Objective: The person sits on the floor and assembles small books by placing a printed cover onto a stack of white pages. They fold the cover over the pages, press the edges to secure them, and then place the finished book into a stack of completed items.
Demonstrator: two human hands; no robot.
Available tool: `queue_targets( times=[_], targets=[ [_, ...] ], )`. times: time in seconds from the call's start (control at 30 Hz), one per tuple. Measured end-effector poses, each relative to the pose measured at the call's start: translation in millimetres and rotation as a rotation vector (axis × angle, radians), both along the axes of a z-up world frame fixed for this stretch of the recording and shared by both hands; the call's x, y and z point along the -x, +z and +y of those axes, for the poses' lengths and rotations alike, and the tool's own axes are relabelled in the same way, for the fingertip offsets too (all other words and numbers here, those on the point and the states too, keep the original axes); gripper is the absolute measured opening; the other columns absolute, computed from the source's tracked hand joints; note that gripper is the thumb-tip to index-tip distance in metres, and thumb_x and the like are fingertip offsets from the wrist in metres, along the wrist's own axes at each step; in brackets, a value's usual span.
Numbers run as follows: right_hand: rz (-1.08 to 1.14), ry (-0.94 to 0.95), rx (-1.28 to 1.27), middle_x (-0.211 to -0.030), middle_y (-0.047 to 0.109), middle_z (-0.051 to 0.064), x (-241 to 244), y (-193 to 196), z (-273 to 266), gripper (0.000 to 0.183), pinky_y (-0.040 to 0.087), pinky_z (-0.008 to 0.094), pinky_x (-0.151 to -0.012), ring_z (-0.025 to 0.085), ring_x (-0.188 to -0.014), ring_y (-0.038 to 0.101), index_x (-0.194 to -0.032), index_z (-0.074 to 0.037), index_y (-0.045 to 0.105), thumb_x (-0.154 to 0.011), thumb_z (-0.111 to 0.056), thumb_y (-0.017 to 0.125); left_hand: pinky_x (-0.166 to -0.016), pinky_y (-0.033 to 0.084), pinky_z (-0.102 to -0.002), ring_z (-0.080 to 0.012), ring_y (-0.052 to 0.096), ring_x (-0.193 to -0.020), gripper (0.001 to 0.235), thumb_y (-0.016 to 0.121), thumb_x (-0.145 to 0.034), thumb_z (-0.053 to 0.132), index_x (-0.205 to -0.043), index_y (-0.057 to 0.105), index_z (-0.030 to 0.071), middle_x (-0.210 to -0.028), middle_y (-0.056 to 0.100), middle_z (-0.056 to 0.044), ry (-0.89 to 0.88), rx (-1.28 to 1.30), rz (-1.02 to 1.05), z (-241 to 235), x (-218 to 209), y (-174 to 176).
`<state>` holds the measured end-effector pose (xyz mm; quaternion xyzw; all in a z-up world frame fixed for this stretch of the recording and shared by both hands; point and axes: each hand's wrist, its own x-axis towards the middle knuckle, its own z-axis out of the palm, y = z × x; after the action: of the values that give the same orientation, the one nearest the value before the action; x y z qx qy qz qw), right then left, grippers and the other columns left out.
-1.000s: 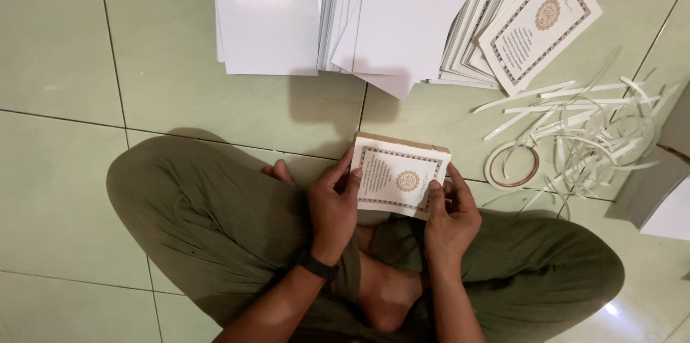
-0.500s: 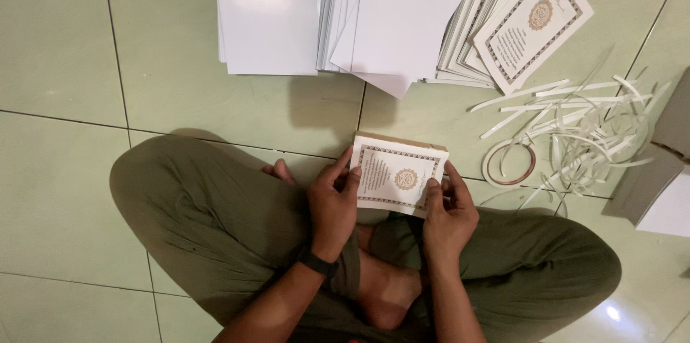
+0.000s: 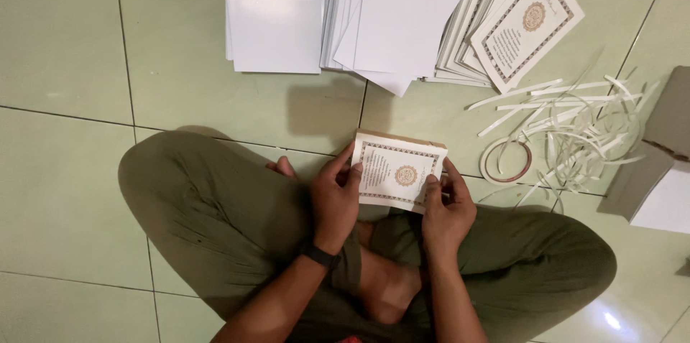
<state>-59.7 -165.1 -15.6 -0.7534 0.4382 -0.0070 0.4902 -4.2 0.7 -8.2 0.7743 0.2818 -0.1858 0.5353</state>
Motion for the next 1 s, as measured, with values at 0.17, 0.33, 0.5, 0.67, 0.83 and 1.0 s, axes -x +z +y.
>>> queue_targets(
  times=[0.17, 0.33, 0.5, 0.67, 0.83, 1.0],
  targets=[
    [-0.015, 0.019, 0.011, -0.091, 0.063, 0.012, 2, -5, -1, 0.039, 0.054, 0.036, -0.073, 0.019, -0.088, 0.058, -0.136, -0.004, 0.069, -0.097, -0.002, 0.071, -0.069, 0.055, -0.033, -0.0183, 0.066, -0.077, 0.041, 0.071, -0.093, 0.010, -0.134, 0.073, 0.017, -0.084, 0.071, -0.011, 0.008, 0.006, -0.021, 0, 5, -8],
    [-0.006, 0.036, 0.028, -0.092, 0.066, 0.017, 2, -7, -2, 0.038, 0.054, 0.039, -0.071, 0.023, -0.087, 0.060, -0.136, -0.003, 0.069, -0.098, 0.001, 0.070, -0.070, 0.055, -0.034, -0.0211, 0.067, -0.079, 0.042, 0.072, -0.092, 0.008, -0.134, 0.072, 0.014, -0.084, 0.071, -0.014, 0.003, 0.021, -0.059, 1, 10, -17],
    [-0.020, 0.041, 0.055, -0.090, 0.066, 0.014, 5, -10, -3, 0.038, 0.055, 0.038, -0.074, 0.021, -0.087, 0.061, -0.134, -0.006, 0.071, -0.096, -0.004, 0.073, -0.073, 0.055, -0.034, -0.0192, 0.065, -0.081, 0.040, 0.070, -0.093, 0.010, -0.133, 0.072, 0.014, -0.086, 0.069, -0.013, 0.008, 0.013, -0.048, 0, 8, -16],
    [-0.032, 0.060, 0.086, -0.089, 0.067, 0.014, 5, -5, -2, 0.040, 0.056, 0.039, -0.072, 0.023, -0.084, 0.063, -0.134, -0.006, 0.071, -0.094, -0.006, 0.075, -0.076, 0.056, -0.035, -0.0235, 0.070, -0.086, 0.042, 0.072, -0.091, 0.013, -0.133, 0.073, 0.017, -0.090, 0.070, -0.012, -0.023, -0.048, -0.085, 1, 12, -27],
    [-0.060, 0.120, 0.199, -0.097, 0.067, 0.015, 10, -16, -8, 0.045, 0.057, 0.038, -0.079, 0.027, -0.090, 0.067, -0.130, -0.009, 0.074, -0.086, -0.008, 0.083, -0.089, 0.054, -0.035, -0.0281, 0.068, -0.095, 0.047, 0.074, -0.087, 0.011, -0.133, 0.074, 0.022, -0.103, 0.065, -0.009, -0.056, -0.108, -0.109, 4, 12, -32],
    [-0.069, 0.102, 0.126, -0.101, 0.071, 0.017, 15, -32, -13, 0.047, 0.058, 0.041, -0.084, 0.029, -0.094, 0.069, -0.130, -0.011, 0.074, -0.084, -0.004, 0.078, -0.085, 0.055, -0.037, -0.0275, 0.071, -0.087, 0.052, 0.074, -0.082, 0.011, -0.131, 0.074, 0.028, -0.095, 0.069, -0.006, -0.117, -0.171, -0.139, 3, 11, -37]
  ],
)
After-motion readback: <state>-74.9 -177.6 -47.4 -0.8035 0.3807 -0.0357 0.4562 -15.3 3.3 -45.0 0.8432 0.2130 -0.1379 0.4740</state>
